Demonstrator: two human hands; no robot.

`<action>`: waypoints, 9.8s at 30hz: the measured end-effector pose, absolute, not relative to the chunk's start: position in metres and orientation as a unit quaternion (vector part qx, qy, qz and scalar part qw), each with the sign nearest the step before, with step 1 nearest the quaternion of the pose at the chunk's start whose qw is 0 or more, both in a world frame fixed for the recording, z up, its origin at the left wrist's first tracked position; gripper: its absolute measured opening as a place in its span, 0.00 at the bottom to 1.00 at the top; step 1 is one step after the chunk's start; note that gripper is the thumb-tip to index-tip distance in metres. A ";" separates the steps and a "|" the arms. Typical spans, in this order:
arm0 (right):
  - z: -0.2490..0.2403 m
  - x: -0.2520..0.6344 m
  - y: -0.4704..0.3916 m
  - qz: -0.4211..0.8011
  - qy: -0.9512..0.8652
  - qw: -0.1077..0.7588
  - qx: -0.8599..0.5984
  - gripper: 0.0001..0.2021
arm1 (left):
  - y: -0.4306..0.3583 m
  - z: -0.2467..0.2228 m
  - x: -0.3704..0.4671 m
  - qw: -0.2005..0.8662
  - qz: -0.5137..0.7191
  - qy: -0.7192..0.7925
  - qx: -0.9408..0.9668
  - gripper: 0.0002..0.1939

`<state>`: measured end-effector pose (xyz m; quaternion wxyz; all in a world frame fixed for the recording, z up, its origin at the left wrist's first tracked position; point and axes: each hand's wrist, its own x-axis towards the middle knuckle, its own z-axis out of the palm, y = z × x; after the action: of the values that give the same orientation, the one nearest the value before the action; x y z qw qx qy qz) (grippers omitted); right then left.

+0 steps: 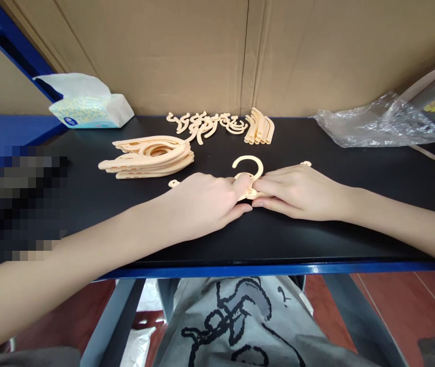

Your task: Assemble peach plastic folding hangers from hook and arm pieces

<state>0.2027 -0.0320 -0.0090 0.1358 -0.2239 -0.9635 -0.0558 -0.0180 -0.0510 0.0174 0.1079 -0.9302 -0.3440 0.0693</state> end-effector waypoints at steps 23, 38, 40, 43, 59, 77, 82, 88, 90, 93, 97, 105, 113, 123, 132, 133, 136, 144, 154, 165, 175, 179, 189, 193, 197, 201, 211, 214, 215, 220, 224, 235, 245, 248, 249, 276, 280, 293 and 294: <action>-0.007 0.201 -0.032 -0.051 -0.965 0.139 -0.216 0.16 | -0.050 0.019 -0.017 0.103 0.066 -0.345 -0.931 0.15; -0.007 0.202 -0.032 -0.052 -0.966 0.142 -0.210 0.14 | -0.050 0.017 -0.020 0.096 0.054 -0.333 -0.936 0.15; -0.007 0.202 -0.032 -0.051 -0.966 0.142 -0.210 0.14 | -0.050 0.018 -0.019 0.106 0.054 -0.333 -0.935 0.14; -0.008 0.203 -0.032 -0.050 -0.966 0.138 -0.214 0.14 | -0.052 0.019 -0.018 0.114 0.062 -0.340 -0.931 0.13; -0.008 0.204 -0.031 -0.058 -0.965 0.123 -0.225 0.13 | -0.051 0.018 -0.019 0.104 0.061 -0.337 -0.934 0.16; -0.008 0.204 -0.031 -0.063 -0.966 0.126 -0.219 0.12 | -0.050 0.018 -0.020 0.099 0.048 -0.327 -0.939 0.12; -0.008 0.204 -0.032 -0.063 -0.965 0.124 -0.221 0.12 | -0.052 0.019 -0.018 0.095 0.060 -0.338 -0.935 0.12; -0.008 0.204 -0.032 -0.052 -0.965 0.125 -0.223 0.13 | -0.054 0.022 -0.017 0.099 0.071 -0.346 -0.931 0.14; -0.008 0.204 -0.032 -0.046 -0.966 0.125 -0.223 0.13 | -0.053 0.022 -0.017 0.096 0.075 -0.349 -0.929 0.13; -0.008 0.205 -0.032 -0.040 -0.966 0.123 -0.225 0.13 | -0.053 0.022 -0.016 0.096 0.077 -0.349 -0.929 0.14; -0.008 0.206 -0.032 -0.038 -0.966 0.119 -0.227 0.12 | -0.054 0.021 -0.016 0.106 0.070 -0.341 -0.931 0.18; -0.006 0.204 -0.033 -0.048 -0.966 0.130 -0.218 0.13 | -0.054 0.018 -0.018 0.106 0.059 -0.340 -0.932 0.18; -0.006 0.204 -0.033 -0.049 -0.966 0.134 -0.214 0.12 | -0.055 0.019 -0.018 0.115 0.068 -0.348 -0.928 0.18; -0.006 0.204 -0.032 -0.045 -0.965 0.113 -0.234 0.13 | -0.054 0.020 -0.018 0.103 0.075 -0.340 -0.932 0.17; -0.007 0.204 -0.032 -0.058 -0.964 0.129 -0.224 0.12 | -0.054 0.020 -0.019 0.110 0.063 -0.334 -0.934 0.14; -0.007 0.204 -0.032 -0.058 -0.964 0.128 -0.224 0.12 | -0.054 0.019 -0.019 0.110 0.062 -0.333 -0.934 0.14; -0.007 0.203 -0.032 -0.056 -0.965 0.132 -0.220 0.13 | -0.054 0.018 -0.018 0.106 0.060 -0.337 -0.934 0.15; -0.006 0.202 -0.033 -0.043 -0.965 0.138 -0.220 0.11 | -0.054 0.018 -0.019 0.094 0.062 -0.340 -0.934 0.15; -0.005 0.201 -0.033 -0.047 -0.964 0.138 -0.222 0.13 | -0.054 0.021 -0.017 0.097 0.061 -0.348 -0.930 0.17; -0.005 0.202 -0.033 -0.053 -0.964 0.140 -0.218 0.12 | -0.056 0.022 -0.018 0.110 0.061 -0.344 -0.930 0.17; -0.007 0.203 -0.032 -0.044 -0.963 0.122 -0.235 0.12 | -0.053 0.019 -0.019 0.094 0.059 -0.341 -0.934 0.16; -0.007 0.203 -0.031 -0.036 -0.964 0.121 -0.233 0.12 | -0.053 0.020 -0.018 0.092 0.059 -0.342 -0.933 0.16; -0.007 0.204 -0.032 -0.036 -0.965 0.122 -0.231 0.11 | -0.053 0.020 -0.018 0.083 0.064 -0.344 -0.933 0.17; -0.008 0.204 -0.032 -0.043 -0.964 0.130 -0.226 0.12 | -0.053 0.019 -0.019 0.088 0.063 -0.346 -0.932 0.17; -0.008 0.204 -0.031 -0.042 -0.964 0.130 -0.227 0.13 | -0.053 0.018 -0.020 0.089 0.055 -0.342 -0.934 0.18; -0.008 0.203 -0.031 -0.037 -0.964 0.133 -0.228 0.12 | -0.053 0.018 -0.020 0.084 0.050 -0.339 -0.936 0.18; -0.008 0.203 -0.032 -0.038 -0.964 0.130 -0.229 0.12 | -0.054 0.019 -0.019 0.088 0.046 -0.338 -0.936 0.17; -0.008 0.203 -0.032 -0.039 -0.964 0.132 -0.228 0.12 | -0.054 0.019 -0.019 0.086 0.047 -0.338 -0.936 0.17; -0.008 0.203 -0.031 -0.040 -0.964 0.133 -0.228 0.12 | -0.054 0.019 -0.019 0.089 0.050 -0.340 -0.935 0.17; -0.008 0.203 -0.032 -0.040 -0.964 0.131 -0.227 0.11 | -0.055 0.019 -0.019 0.101 0.058 -0.345 -0.931 0.16; -0.007 0.203 -0.033 -0.042 -0.965 0.131 -0.226 0.12 | -0.055 0.019 -0.018 0.103 0.064 -0.347 -0.930 0.16; -0.008 0.203 -0.032 -0.038 -0.964 0.132 -0.227 0.12 | -0.054 0.019 -0.019 0.097 0.054 -0.341 -0.934 0.16; -0.007 0.202 -0.032 -0.028 -0.965 0.116 -0.235 0.11 | -0.053 0.020 -0.021 0.100 0.064 -0.338 -0.934 0.13; -0.007 0.202 -0.031 -0.021 -0.965 0.116 -0.233 0.12 | -0.055 0.022 -0.019 0.098 0.068 -0.346 -0.931 0.13; -0.007 0.202 -0.031 -0.020 -0.966 0.117 -0.231 0.12 | -0.055 0.023 -0.018 0.096 0.070 -0.348 -0.930 0.13; -0.007 0.202 -0.032 -0.027 -0.965 0.126 -0.228 0.13 | -0.053 0.020 -0.020 0.118 0.073 -0.345 -0.928 0.14; -0.007 0.202 -0.031 -0.027 -0.965 0.126 -0.227 0.13 | -0.054 0.020 -0.021 0.116 0.067 -0.342 -0.930 0.14; -0.006 0.203 -0.031 -0.017 -0.966 0.112 -0.234 0.12 | -0.054 0.019 -0.022 0.119 0.063 -0.337 -0.932 0.17; -0.006 0.203 -0.031 -0.017 -0.966 0.112 -0.234 0.12 | -0.055 0.019 -0.022 0.120 0.063 -0.336 -0.932 0.17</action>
<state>0.2034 -0.0314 -0.0065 0.1115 -0.2339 -0.9657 -0.0168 -0.0221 -0.0546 0.0192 0.1196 -0.9321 -0.3362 0.0626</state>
